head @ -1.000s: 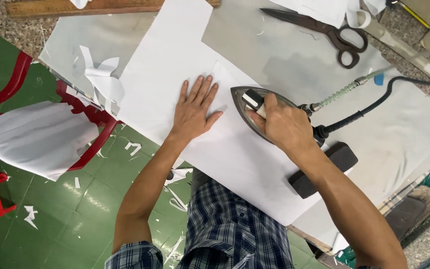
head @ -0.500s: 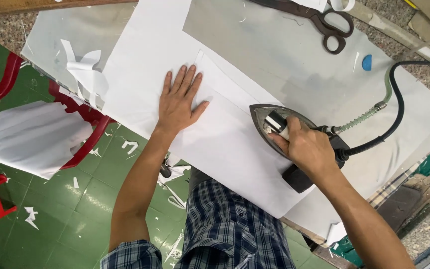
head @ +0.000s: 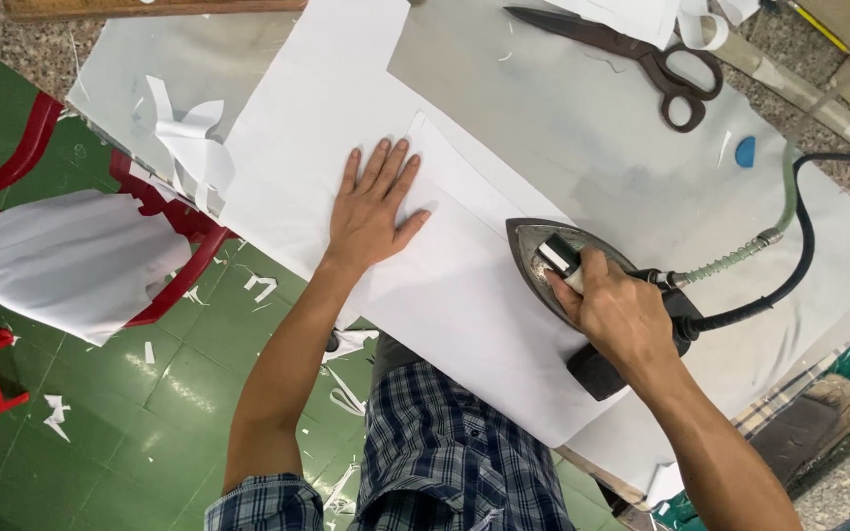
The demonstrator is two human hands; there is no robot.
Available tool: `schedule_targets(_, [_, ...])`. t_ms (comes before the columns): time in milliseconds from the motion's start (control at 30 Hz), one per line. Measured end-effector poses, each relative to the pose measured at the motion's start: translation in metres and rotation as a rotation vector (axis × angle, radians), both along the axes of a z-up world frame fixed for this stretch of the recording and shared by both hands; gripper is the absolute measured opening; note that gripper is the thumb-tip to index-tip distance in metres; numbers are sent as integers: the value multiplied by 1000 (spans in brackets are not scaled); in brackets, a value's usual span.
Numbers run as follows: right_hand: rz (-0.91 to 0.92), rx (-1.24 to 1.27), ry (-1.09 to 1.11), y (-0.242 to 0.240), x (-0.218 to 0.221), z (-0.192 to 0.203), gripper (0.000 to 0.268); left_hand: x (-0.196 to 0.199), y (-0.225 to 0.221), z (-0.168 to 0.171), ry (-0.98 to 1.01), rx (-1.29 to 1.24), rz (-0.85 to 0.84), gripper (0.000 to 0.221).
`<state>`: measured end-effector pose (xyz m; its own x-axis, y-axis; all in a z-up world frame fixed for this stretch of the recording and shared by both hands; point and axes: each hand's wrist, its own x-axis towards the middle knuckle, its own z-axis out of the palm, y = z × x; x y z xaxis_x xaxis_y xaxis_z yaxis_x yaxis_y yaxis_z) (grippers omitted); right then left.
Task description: Ironing and preparing white fabric pieces on a workstation using a steam iron and a weight.
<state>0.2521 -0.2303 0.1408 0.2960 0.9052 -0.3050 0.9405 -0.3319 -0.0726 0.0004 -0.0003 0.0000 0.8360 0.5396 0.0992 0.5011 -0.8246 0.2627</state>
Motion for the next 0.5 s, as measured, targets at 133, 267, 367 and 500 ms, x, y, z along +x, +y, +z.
schedule_targets(133, [-6,-15,19,26,-10,-3,48,0,-1,-2,12,-7,2,72])
schedule_targets(267, [8,-16,30,68,-25,-1,48,0,0,-5,8,-39,6,73])
schedule_targets(367, [20,-2,37,103,-35,0,49,-2,2,-4,12,-93,1,75])
schedule_targets(500, [56,38,39,145,-45,-3,50,-5,5,0,-64,-201,-14,79])
